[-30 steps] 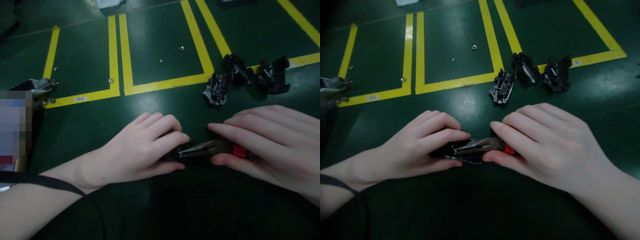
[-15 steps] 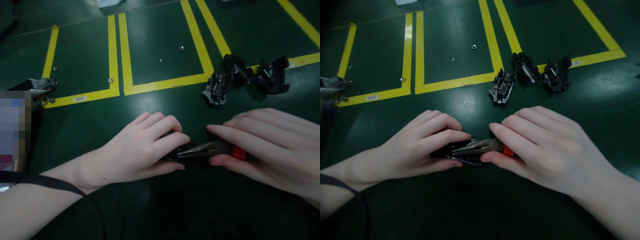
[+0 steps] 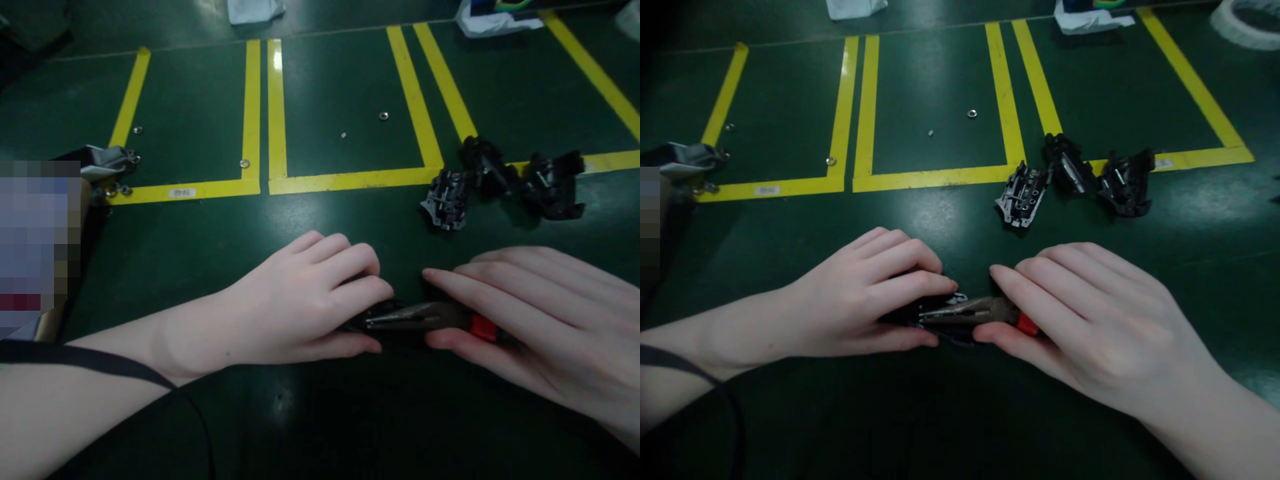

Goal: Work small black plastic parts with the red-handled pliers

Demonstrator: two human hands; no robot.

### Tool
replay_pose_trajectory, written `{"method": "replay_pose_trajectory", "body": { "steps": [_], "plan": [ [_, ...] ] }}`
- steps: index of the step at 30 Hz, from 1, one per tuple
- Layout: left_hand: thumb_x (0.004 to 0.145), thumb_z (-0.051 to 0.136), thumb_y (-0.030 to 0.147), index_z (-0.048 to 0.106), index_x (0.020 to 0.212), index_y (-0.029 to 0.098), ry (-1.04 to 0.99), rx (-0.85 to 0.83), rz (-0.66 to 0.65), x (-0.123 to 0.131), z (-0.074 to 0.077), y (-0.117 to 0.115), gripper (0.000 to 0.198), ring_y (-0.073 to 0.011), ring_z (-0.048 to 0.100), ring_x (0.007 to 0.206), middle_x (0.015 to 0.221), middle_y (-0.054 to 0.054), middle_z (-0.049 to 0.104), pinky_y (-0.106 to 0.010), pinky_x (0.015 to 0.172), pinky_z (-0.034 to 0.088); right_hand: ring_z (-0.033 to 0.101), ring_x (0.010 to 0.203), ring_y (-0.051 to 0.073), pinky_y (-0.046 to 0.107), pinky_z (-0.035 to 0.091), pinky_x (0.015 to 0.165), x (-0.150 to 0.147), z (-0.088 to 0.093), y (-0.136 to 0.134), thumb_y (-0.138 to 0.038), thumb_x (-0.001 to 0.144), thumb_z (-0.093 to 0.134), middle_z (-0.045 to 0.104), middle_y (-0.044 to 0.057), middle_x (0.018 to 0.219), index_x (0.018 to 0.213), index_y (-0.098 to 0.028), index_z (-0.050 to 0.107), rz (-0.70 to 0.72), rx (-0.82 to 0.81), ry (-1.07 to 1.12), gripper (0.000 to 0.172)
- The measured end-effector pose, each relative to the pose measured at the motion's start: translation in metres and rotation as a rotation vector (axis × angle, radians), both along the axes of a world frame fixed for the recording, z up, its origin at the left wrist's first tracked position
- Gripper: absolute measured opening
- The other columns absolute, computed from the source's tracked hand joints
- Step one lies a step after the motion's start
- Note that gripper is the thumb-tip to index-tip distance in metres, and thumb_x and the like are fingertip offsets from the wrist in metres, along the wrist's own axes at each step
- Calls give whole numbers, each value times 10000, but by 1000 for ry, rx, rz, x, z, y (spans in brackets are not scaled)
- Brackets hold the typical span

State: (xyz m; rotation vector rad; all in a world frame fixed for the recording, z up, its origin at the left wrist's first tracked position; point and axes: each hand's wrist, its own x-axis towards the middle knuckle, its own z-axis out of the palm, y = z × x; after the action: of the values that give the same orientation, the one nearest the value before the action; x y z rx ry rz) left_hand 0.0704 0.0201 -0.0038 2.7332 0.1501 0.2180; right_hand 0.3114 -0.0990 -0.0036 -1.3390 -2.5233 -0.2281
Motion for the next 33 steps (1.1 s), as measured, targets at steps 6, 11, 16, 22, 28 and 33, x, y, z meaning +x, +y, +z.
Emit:
{"method": "replay_pose_trajectory", "body": {
  "steps": [6, 11, 16, 22, 28, 33],
  "plan": [
    [977, 550, 378, 592, 1193, 143, -33, 31, -12, -1, -2, 1, 323, -207, 539, 956, 1128, -83, 600, -318, 760, 400, 621, 805, 225, 387, 529, 688, 0, 1, 2, -330, 919, 613, 674, 110, 884, 1140, -90, 609, 7, 5, -14, 326],
    [970, 567, 394, 597, 1191, 136, -45, 30, -18, -1, -3, 1, 341, -204, 529, 953, 1120, -73, 596, -318, 768, 401, 626, 813, 219, 382, 523, 705, 3, -1, 1, -330, 922, 610, 680, 106, 894, 1140, -99, 618, 22, 12, -21, 317],
    [970, 569, 401, 599, 1197, 135, -47, 28, -14, -1, -3, 1, 351, -197, 527, 945, 1124, -68, 594, -321, 772, 399, 619, 818, 218, 376, 511, 705, 7, -1, 2, -356, 923, 610, 682, 123, 893, 1113, -70, 640, 36, 8, -32, 345],
    [967, 574, 400, 601, 1186, 136, -54, 21, -13, -1, -3, 0, 344, -191, 521, 939, 1116, -68, 587, -314, 767, 398, 618, 822, 219, 375, 510, 708, 10, 2, 3, -342, 908, 639, 687, 127, 890, 1109, -63, 647, 55, 21, -56, 344],
    [965, 578, 392, 600, 1186, 138, -55, 15, -12, -1, -3, 0, 337, -189, 522, 938, 1111, -64, 586, -314, 768, 402, 650, 810, 230, 383, 528, 688, 7, 4, 3, -366, 932, 599, 701, 122, 898, 1124, -105, 629, 39, 25, -62, 325],
    [961, 582, 388, 603, 1183, 137, -53, 11, -13, -1, -3, 0, 335, -192, 523, 935, 1108, -66, 590, -317, 765, 404, 657, 839, 258, 426, 529, 721, 7, 0, 1, -358, 935, 587, 706, 124, 937, 1176, -135, 609, -5, 4, 0, 329]
  ]
}}
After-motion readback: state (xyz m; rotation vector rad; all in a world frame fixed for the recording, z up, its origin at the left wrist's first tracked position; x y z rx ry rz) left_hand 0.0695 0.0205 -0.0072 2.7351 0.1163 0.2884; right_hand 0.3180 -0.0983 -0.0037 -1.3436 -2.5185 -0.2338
